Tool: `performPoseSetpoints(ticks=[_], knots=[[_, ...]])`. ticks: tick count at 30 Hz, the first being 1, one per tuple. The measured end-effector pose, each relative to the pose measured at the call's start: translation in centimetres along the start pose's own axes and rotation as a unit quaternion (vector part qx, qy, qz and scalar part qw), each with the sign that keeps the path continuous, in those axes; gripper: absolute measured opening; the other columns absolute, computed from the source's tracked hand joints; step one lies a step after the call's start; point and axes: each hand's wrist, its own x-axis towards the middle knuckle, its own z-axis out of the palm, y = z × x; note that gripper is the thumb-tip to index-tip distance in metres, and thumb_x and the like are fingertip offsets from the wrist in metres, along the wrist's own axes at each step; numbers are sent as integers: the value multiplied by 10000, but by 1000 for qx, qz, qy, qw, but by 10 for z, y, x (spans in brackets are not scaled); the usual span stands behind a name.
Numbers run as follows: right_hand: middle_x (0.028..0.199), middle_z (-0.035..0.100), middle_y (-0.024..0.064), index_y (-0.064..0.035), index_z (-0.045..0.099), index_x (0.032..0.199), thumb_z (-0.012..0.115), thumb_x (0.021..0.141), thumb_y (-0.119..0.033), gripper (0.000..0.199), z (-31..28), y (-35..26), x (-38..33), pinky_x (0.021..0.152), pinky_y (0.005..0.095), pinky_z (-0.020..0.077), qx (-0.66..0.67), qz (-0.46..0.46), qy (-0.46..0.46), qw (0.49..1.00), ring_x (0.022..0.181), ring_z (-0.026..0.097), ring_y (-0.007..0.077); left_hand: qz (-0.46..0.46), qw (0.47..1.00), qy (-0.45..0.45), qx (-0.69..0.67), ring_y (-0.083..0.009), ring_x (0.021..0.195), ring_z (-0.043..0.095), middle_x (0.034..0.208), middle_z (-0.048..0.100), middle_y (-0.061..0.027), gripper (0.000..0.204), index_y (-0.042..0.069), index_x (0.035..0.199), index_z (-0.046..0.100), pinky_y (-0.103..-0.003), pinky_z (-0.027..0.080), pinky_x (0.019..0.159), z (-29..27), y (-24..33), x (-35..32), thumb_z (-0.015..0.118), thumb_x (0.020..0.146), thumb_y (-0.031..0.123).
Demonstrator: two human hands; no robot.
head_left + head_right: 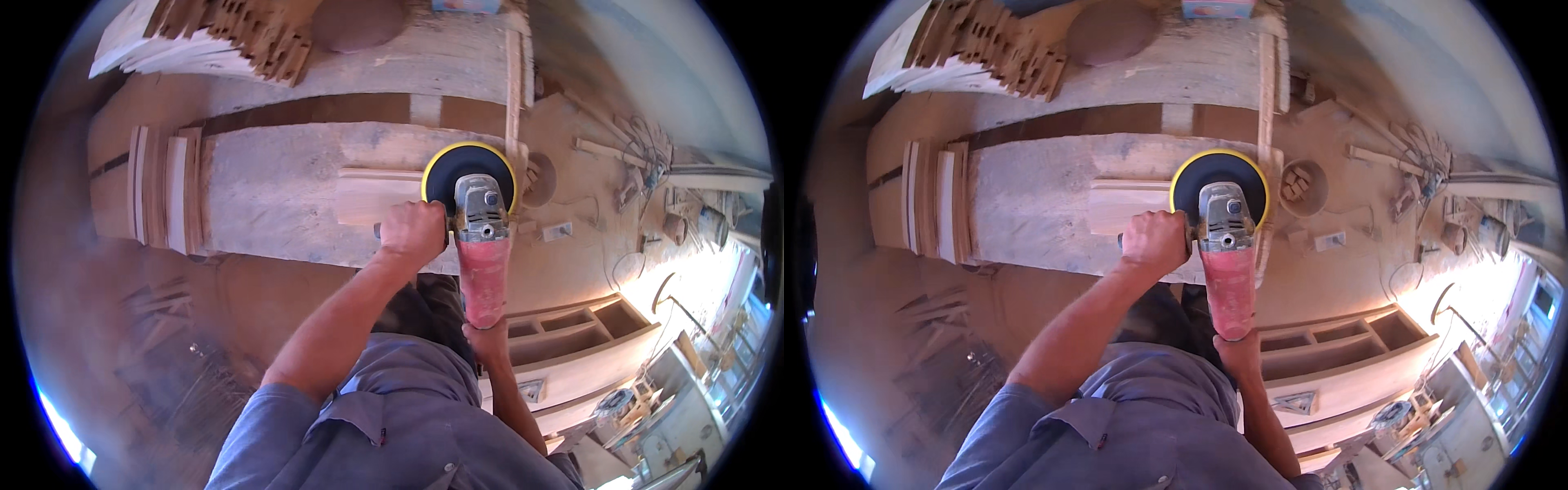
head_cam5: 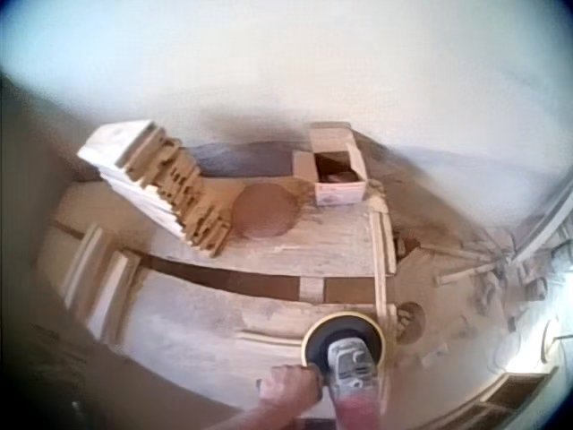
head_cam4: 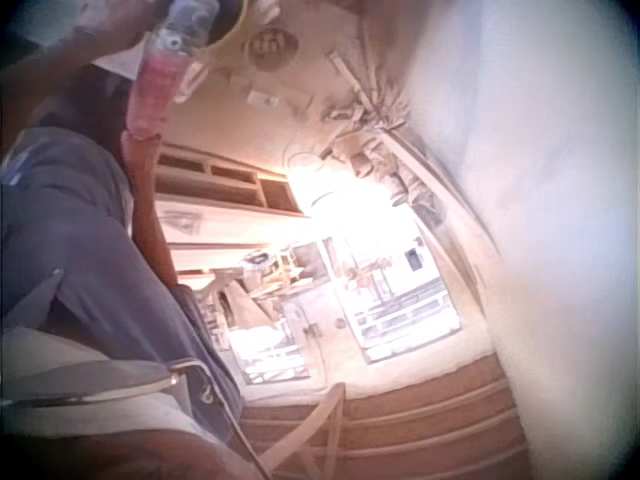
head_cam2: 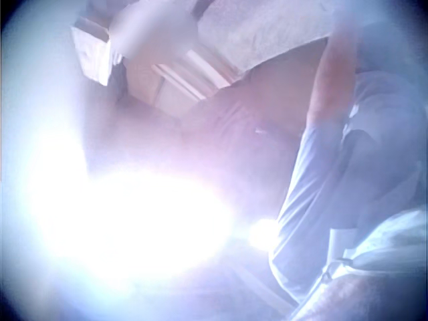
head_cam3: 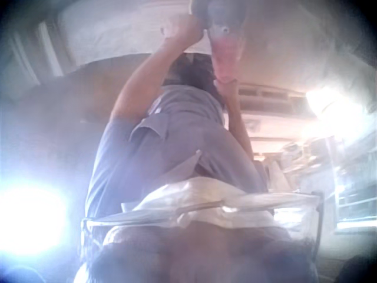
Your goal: The person sands the surface of small wood planks using a power sander, handling the planks one at a time and moving them from a stack to the work surface.
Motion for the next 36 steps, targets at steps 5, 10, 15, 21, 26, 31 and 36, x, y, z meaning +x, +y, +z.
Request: performPoseSetpoints(ticks=[5,10,15,21,26,31,36], knots=[[603,649,64,6,647,676,746,707,-115,159,25,-31,4,539,350,487,-23,-51,-24,998,552,636,154,-46,998,10,-29,-345,826,729,844,728,-171,123,58,871,697,-446,578,729,-12,-50,-16,637,783,121],[595,644,75,13,648,681,727,711,-116,154,49,-55,4,540,349,484,-79,-68,-54,993,548,633,158,-90,995,15,-45,-336,839,729,859,730,-167,133,66,871,706,-445,578,730,-22,-90,-38,661,774,144],[745,684,197,44,671,801,713,718,-121,190,67,-91,0,650,394,519,-99,-46,-98,989,743,702,279,-126,988,47,-71,-376,804,722,834,722,-196,155,62,859,699,-474,580,725,-17,-129,-53,651,763,174],[591,601,55,5,618,664,697,729,-93,142,62,-89,-18,527,342,458,-108,-12,-57,992,542,591,150,-80,991,69,-82,-330,801,734,812,732,-155,111,85,813,726,-439,582,718,-10,-113,-57,627,788,129],[592,598,48,-5,614,668,688,732,-77,122,58,-59,-18,506,327,438,-76,-40,-60,995,538,580,136,-78,985,82,-134,-352,783,726,799,719,-174,116,63,824,715,-465,580,699,4,-111,-60,629,771,121],[592,598,47,3,617,691,689,740,-76,117,75,-99,-7,505,333,446,-106,7,-106,989,534,589,144,-98,984,88,-124,-359,782,722,795,713,-185,117,53,831,704,-456,580,694,-14,-141,-58,627,776,122],[594,601,39,-5,614,678,705,730,-85,131,68,-64,-20,494,334,444,-127,-59,-76,987,515,584,147,-90,986,89,-105,-360,783,725,795,717,-190,129,50,859,702,-452,581,697,11,-124,-74,624,781,116]])
